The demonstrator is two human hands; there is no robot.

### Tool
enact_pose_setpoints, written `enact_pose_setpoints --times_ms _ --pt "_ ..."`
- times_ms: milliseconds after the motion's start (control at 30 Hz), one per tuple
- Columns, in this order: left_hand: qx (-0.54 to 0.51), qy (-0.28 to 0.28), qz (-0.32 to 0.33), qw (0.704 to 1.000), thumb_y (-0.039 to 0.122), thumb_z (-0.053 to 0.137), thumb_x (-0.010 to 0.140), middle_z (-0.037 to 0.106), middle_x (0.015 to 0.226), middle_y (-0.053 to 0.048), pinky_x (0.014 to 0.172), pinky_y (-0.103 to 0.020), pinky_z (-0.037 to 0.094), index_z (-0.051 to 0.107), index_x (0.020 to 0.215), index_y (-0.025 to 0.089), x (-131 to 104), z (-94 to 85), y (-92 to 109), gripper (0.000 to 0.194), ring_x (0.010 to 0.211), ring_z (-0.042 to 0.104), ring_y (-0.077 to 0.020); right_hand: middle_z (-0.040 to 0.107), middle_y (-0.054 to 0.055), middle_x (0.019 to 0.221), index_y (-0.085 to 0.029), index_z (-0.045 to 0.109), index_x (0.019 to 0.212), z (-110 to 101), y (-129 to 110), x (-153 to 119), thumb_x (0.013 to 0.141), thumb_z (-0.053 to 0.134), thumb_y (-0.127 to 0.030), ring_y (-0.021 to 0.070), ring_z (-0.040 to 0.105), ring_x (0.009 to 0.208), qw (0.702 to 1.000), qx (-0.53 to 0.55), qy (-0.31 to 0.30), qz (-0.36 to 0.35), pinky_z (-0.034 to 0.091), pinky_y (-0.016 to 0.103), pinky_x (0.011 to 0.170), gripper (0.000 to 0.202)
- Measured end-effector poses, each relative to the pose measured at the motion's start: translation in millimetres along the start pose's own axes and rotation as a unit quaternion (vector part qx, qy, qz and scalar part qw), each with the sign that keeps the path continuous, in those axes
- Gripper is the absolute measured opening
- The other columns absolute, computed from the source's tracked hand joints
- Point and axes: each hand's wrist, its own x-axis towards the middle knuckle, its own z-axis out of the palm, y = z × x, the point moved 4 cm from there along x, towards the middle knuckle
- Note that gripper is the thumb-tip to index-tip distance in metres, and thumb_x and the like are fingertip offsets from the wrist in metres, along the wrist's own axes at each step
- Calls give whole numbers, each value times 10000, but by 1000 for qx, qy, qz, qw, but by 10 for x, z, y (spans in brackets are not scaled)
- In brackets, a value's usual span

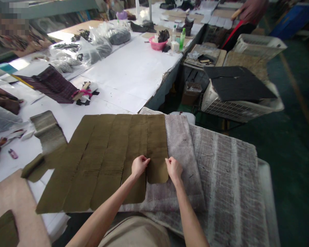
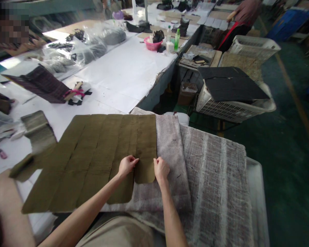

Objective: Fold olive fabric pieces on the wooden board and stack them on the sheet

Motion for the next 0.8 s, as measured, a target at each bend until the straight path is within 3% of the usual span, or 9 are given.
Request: enact_pose_setpoints --times_ms 800 --pt "19 -3 0 1000 433 560 814 601 542 1 428 -200 287 591 684 179 -39 -14 17 287 448 519 -109 688 75 787 -189 631 845 17 -8 22 936 480 -357 168 655 707 999 -29 -17 -1 329 234 546 243"
